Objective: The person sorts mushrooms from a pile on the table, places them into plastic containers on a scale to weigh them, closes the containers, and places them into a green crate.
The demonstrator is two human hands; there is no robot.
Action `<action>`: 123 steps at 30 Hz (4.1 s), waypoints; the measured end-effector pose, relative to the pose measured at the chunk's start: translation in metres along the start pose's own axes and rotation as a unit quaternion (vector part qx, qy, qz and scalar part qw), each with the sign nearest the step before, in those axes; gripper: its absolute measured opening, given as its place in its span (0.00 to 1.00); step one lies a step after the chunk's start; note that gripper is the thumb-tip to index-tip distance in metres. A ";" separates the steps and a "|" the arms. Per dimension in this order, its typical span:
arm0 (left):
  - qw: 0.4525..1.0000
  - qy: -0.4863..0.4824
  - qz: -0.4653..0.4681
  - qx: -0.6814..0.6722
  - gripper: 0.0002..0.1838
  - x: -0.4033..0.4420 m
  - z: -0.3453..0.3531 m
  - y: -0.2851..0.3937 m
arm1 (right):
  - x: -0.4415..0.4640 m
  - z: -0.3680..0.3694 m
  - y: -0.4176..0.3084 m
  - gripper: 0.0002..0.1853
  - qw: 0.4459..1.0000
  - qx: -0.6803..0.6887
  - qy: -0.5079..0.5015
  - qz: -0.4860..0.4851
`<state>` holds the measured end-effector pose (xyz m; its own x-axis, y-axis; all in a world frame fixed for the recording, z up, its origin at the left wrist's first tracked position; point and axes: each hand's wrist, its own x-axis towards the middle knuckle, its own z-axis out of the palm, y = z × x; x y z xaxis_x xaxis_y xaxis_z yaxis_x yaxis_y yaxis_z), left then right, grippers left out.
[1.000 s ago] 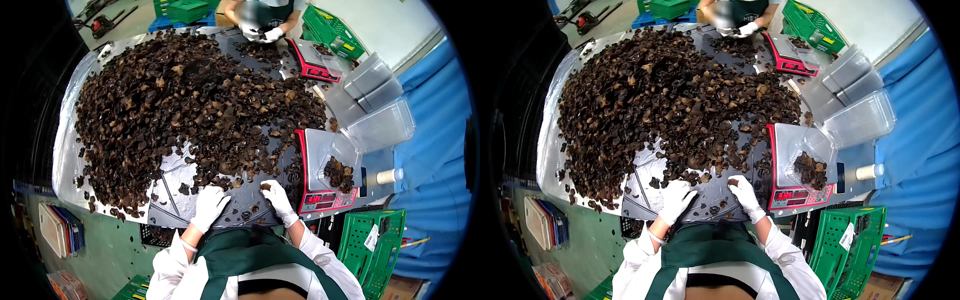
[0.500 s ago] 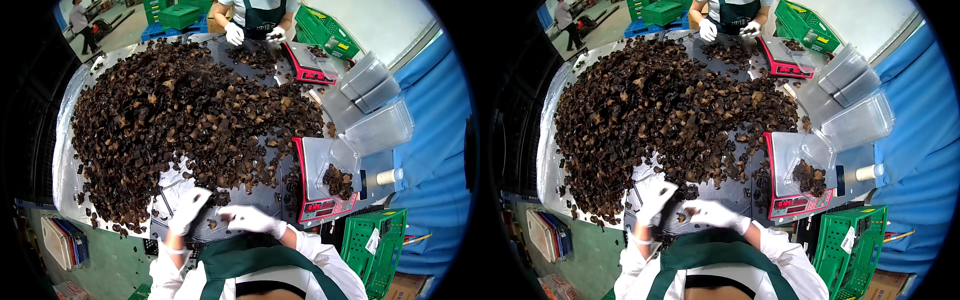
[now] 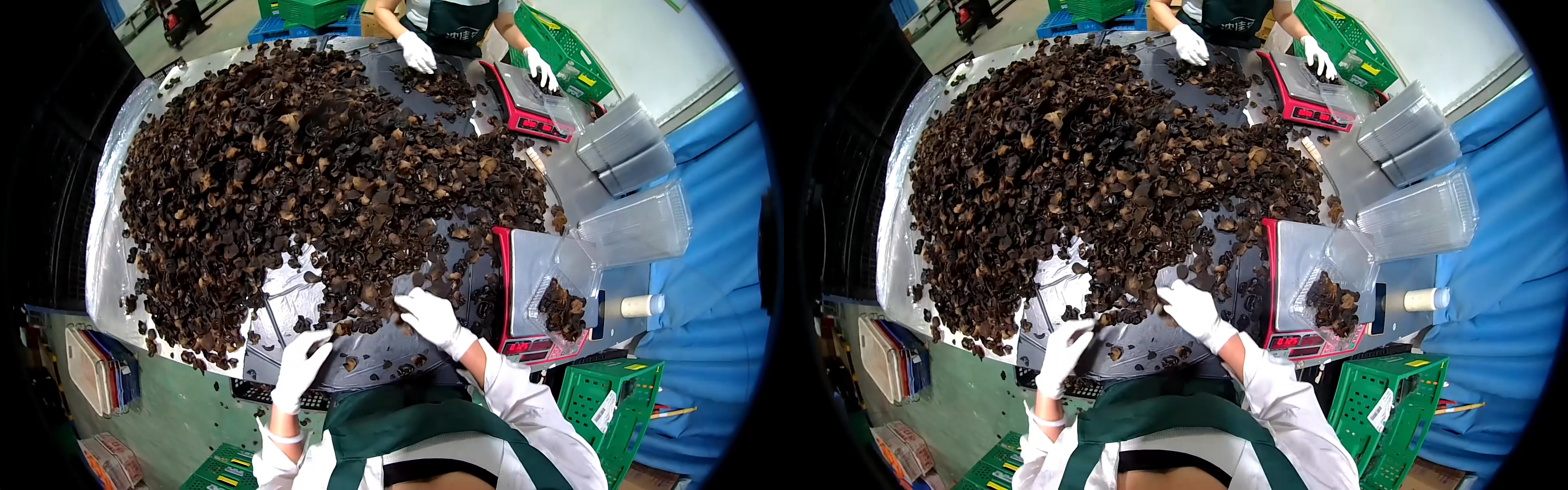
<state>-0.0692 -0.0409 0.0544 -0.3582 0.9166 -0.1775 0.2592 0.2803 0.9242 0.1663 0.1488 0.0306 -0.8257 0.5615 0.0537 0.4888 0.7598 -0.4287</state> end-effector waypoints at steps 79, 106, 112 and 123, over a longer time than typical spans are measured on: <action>0.894 -0.149 0.025 -0.422 0.28 0.055 0.261 0.188 | -0.133 -0.132 0.055 0.24 0.297 0.909 0.278 0.092; 0.780 -0.220 -0.077 -0.581 0.29 0.072 0.326 0.195 | -0.186 -0.172 0.121 0.30 0.307 0.896 0.311 0.073; 0.904 -0.221 -0.018 -0.367 0.16 0.061 0.329 0.213 | -0.178 -0.157 0.131 0.26 0.250 0.883 0.390 0.076; 0.953 -0.184 0.145 -0.190 0.06 0.056 0.332 0.206 | -0.168 -0.156 0.103 0.24 0.274 0.851 0.443 0.067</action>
<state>0.2622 0.1624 0.1225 0.0367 0.9974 0.0625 -0.0690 -0.0599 0.9958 0.3993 0.1832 0.1179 -0.0713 0.9791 -0.1903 -0.9639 -0.1167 -0.2392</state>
